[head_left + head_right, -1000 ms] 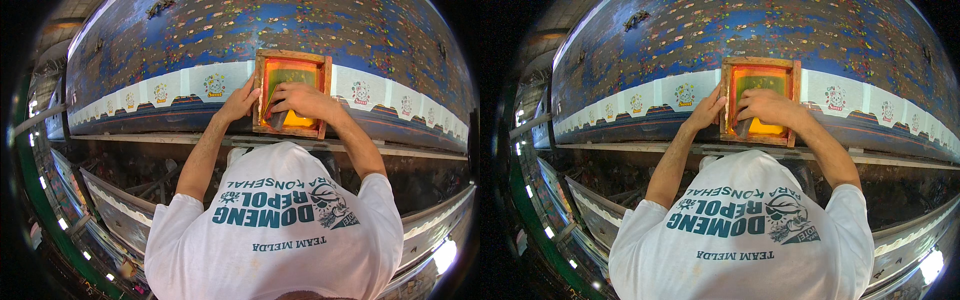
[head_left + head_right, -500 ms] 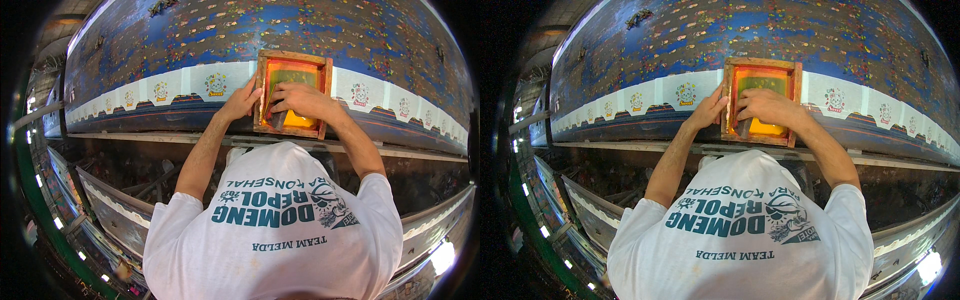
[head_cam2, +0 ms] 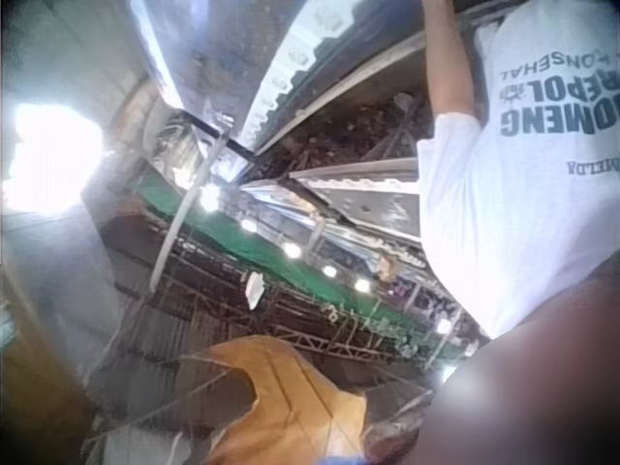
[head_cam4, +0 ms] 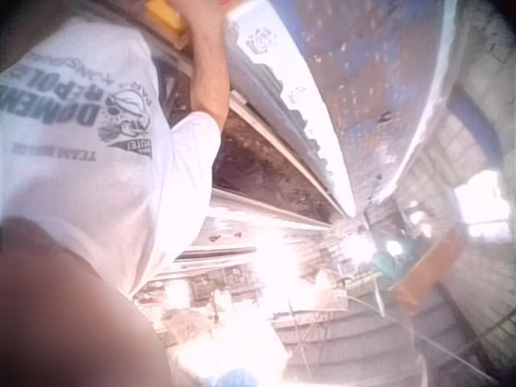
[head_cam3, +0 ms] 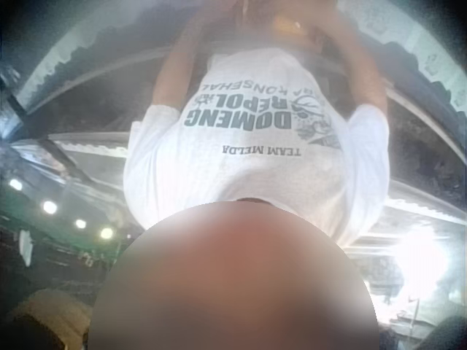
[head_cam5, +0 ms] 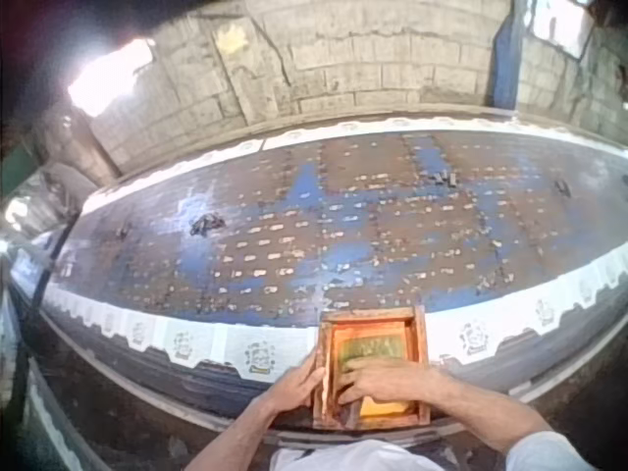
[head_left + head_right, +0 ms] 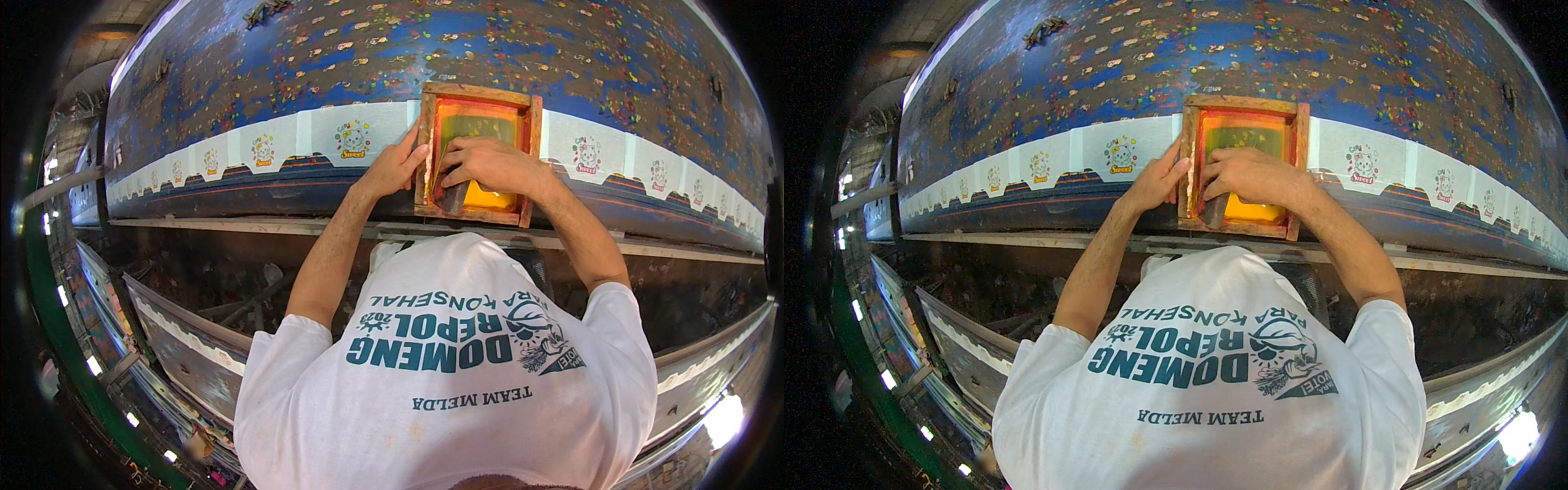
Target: The person holds a wooden screen printing frame over a long conveyor belt and uses a squeegee to push green ink across the mesh. The person repeatedly wipes the squeegee and repositions the frame while moving along the belt, depositing ink onto the moving surface below.
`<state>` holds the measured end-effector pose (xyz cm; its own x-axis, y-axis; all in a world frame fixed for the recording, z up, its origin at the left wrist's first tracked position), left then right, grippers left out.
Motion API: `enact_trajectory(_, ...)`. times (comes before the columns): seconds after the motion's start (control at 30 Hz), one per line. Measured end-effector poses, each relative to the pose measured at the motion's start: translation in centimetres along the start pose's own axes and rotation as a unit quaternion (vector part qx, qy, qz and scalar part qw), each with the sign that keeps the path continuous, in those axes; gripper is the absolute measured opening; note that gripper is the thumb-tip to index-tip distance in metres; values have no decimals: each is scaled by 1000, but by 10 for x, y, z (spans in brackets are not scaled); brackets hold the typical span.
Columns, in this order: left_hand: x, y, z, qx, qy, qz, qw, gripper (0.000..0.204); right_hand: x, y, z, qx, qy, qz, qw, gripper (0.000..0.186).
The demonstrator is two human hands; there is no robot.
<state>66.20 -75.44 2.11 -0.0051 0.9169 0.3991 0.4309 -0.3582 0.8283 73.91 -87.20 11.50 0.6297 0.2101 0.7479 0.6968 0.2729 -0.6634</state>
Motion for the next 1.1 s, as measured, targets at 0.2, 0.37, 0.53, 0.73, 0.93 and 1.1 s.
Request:
enact_trajectory(0.2,0,0,1,-6,6,4,1000,78,5,3,-6,-24,-32,-4,999,49)
enact_trajectory(0.37,-1,-6,2,8,2,4,1000,79,6,-3,6,-3,-15,26,1000,47)
enact_trajectory(0.53,0,-3,2,2,0,5,1000,76,4,-6,11,4,-48,-20,999,44)
enact_trajectory(0.73,0,-4,1,12,6,4,1000,77,10,-4,10,3,-59,-23,998,43)
enact_trajectory(0.93,-1,-9,3,9,12,-5,1000,79,6,-6,14,45,-22,-36,998,41)
enact_trajectory(1.1,-1,-15,3,20,5,16,1000,78,9,4,-11,-6,-60,-51,997,41)
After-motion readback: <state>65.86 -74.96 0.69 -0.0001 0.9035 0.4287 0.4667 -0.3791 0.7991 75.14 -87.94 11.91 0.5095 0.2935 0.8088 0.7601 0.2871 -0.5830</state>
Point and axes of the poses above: each hand's wrist, its own z-axis towards the middle knuckle, its own x-axis out of the back of the hand, y = z × x, the point moved 10 cm from there along z, towards the middle knuckle, and after that the axes turned 8 degrees about z, right-handed, at the moved point
